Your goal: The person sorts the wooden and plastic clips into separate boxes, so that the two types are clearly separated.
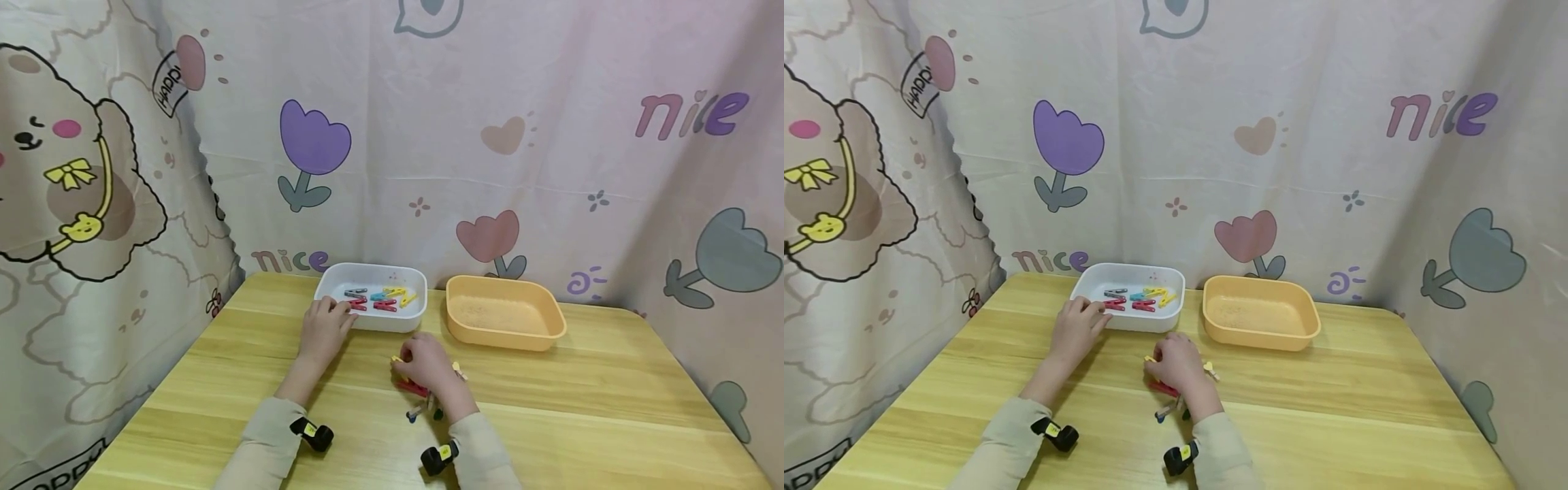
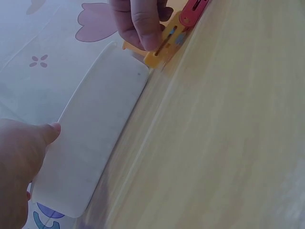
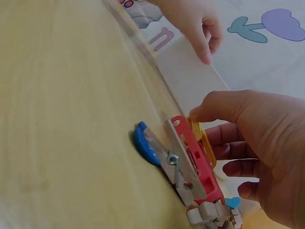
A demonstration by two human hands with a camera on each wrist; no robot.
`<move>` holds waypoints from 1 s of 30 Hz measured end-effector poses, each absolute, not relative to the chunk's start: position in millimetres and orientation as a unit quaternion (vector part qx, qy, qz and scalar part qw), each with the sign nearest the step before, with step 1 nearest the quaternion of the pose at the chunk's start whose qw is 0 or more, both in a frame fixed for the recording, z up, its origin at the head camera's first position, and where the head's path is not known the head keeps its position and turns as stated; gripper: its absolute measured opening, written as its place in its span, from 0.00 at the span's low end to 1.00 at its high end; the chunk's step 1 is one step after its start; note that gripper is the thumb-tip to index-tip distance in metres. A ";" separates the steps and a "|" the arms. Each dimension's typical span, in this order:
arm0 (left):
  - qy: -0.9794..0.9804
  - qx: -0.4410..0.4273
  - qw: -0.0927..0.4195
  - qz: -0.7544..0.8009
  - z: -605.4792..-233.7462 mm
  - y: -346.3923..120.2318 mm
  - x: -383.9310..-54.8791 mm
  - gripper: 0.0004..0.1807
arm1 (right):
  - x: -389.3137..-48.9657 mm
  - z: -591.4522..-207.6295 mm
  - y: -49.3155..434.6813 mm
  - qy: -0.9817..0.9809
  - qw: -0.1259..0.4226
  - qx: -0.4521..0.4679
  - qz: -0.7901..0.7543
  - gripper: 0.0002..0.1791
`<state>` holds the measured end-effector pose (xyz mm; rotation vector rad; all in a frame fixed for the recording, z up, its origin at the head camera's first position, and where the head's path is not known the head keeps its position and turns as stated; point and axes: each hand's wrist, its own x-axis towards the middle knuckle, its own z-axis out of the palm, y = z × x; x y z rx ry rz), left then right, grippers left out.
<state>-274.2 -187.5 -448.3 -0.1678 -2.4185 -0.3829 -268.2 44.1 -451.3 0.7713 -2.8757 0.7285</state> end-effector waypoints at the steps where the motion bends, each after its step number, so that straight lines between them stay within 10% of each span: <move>1: -0.928 -0.064 0.335 -0.148 -448.1 -187.7 -274.0 0.13 | -268.4 -450.9 43.8 -0.937 0.039 0.252 0.240 0.13; 30: -0.928 -0.064 0.335 -0.151 -449.3 -187.9 -274.5 0.12 | -263.1 -423.0 45.9 -0.929 0.102 0.234 0.268 0.09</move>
